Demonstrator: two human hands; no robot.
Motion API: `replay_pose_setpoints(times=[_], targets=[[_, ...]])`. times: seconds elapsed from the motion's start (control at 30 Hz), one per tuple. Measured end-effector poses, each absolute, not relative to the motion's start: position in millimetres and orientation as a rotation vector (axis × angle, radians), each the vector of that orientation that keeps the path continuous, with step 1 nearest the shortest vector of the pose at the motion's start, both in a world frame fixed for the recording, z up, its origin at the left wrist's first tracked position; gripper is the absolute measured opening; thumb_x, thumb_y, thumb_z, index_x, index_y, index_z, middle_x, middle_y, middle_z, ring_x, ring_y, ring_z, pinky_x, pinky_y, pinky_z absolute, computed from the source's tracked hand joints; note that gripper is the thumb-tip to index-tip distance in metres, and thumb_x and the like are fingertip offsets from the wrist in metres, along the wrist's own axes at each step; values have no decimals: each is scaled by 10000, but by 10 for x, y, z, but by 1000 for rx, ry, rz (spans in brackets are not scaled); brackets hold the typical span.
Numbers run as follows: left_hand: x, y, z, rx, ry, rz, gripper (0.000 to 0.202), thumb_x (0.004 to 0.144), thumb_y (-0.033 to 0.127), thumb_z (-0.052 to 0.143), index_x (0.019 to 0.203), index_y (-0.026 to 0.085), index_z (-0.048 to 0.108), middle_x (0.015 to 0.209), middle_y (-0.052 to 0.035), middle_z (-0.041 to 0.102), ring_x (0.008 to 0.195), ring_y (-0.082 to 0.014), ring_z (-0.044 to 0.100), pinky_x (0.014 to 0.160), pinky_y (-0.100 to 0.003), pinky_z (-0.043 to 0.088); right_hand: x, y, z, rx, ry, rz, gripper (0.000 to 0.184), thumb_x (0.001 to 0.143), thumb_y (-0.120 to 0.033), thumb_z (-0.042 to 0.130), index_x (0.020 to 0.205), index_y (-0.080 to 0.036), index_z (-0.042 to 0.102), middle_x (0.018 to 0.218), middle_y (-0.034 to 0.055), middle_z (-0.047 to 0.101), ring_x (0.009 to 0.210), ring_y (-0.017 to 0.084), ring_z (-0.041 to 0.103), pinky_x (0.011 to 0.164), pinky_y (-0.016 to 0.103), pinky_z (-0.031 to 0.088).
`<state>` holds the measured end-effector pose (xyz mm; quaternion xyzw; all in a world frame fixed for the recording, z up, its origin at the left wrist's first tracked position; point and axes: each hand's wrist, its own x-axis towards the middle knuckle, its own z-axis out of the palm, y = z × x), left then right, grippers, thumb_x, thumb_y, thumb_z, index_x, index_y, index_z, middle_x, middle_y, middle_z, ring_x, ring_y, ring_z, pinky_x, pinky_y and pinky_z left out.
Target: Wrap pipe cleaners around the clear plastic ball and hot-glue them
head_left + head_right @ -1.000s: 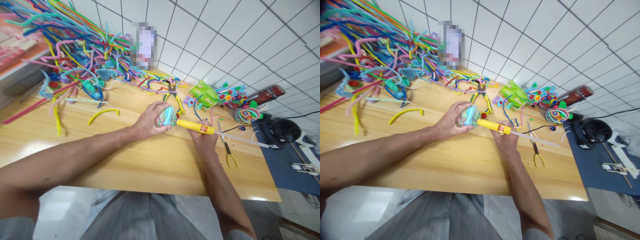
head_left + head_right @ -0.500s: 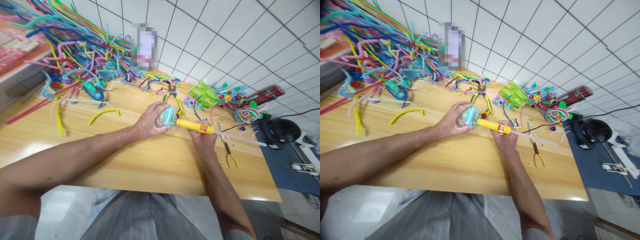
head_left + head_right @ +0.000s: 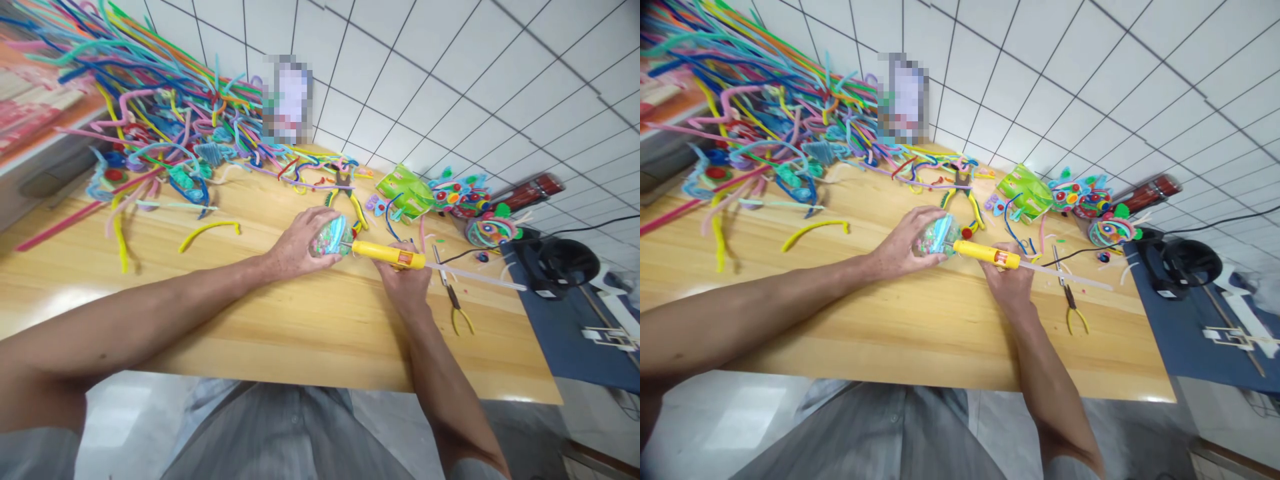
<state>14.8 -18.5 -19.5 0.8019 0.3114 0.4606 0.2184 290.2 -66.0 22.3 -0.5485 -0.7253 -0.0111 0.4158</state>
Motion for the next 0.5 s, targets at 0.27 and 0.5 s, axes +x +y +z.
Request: replay_pose_setpoints(times=[0.27, 0.5], targets=[[150, -176, -207, 2249, 855, 1288, 787, 888, 421, 830, 1571, 242, 483, 1569, -180, 573, 1505, -352, 555, 1284, -570, 474, 2914, -639, 193, -1399, -1792, 54, 241, 882, -465, 799, 916, -257, 682, 829, 10, 737, 722, 221, 695, 759, 399, 609], [125, -172, -218, 2252, 888, 1291, 766, 899, 426, 807, 1575, 255, 489, 1560, -163, 579, 1491, -361, 564, 1280, -585, 480, 2937, -555, 189, -1542, -1603, 192, 304, 865, -547, 751, 884, -248, 702, 782, 11, 739, 726, 238, 701, 734, 384, 595]])
